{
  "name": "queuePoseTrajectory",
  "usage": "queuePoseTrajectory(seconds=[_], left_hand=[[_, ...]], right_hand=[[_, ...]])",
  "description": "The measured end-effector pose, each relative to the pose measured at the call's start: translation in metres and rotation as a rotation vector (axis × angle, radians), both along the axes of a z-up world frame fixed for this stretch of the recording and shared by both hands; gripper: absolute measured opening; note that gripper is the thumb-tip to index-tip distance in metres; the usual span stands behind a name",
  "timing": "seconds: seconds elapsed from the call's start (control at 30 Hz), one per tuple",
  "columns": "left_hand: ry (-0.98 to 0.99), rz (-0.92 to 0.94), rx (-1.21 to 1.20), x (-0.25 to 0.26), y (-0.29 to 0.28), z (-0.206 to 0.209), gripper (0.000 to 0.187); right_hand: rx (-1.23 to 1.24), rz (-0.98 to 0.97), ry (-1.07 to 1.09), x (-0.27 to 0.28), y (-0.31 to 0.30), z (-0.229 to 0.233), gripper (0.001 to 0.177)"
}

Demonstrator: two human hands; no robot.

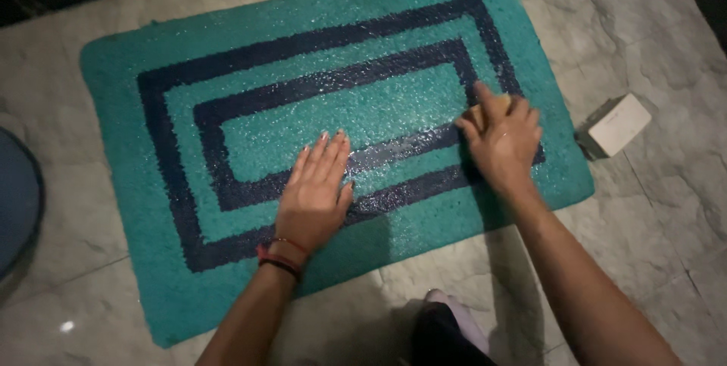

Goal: The person washes a turquoise and navy blue rectangular mat by hand using a bar of soap, a bucket of water, and a plastic mug.

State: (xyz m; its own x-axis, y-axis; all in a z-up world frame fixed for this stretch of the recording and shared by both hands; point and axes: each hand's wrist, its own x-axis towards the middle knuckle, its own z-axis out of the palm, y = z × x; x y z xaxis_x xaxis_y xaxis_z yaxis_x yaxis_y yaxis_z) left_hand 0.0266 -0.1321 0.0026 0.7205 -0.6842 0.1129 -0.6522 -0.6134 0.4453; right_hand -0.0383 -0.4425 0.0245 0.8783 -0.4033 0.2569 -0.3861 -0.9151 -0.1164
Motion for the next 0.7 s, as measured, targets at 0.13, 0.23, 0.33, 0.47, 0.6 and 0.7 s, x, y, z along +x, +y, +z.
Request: queuePoseTrajectory(seconds=[0.13, 0.23, 0.33, 0.47, 0.6, 0.7], left_hand=[[-0.046, 0.038, 0.036, -0.005, -0.002, -0.003, 0.064], [-0.086, 0.123, 0.076, -0.006, -0.004, -0.005, 0.064], [-0.062, 0.239, 0.087, -0.003, -0.007, -0.005, 0.066], [-0.055, 0.275, 0.077, 0.001, -0.010, -0.003, 0.067], [-0.091, 0.170, 0.093, 0.014, 0.003, -0.004, 0.067], [-0.075, 0.053, 0.110, 0.032, 0.019, -0.004, 0.065]], right_hand=[[-0.078, -0.037, -0.043, 0.003, 0.004, -0.011, 0.064], [-0.113, 0.000, -0.053, 0.002, 0.025, -0.009, 0.062], [-0.059, 0.114, -0.039, 0.004, 0.049, 0.001, 0.057], [0.089, 0.231, 0.044, 0.008, 0.110, 0.011, 0.053], [0.141, 0.544, 0.021, 0.016, 0.130, 0.017, 0.057], [0.207, 0.644, 0.110, 0.027, 0.115, 0.018, 0.057]])
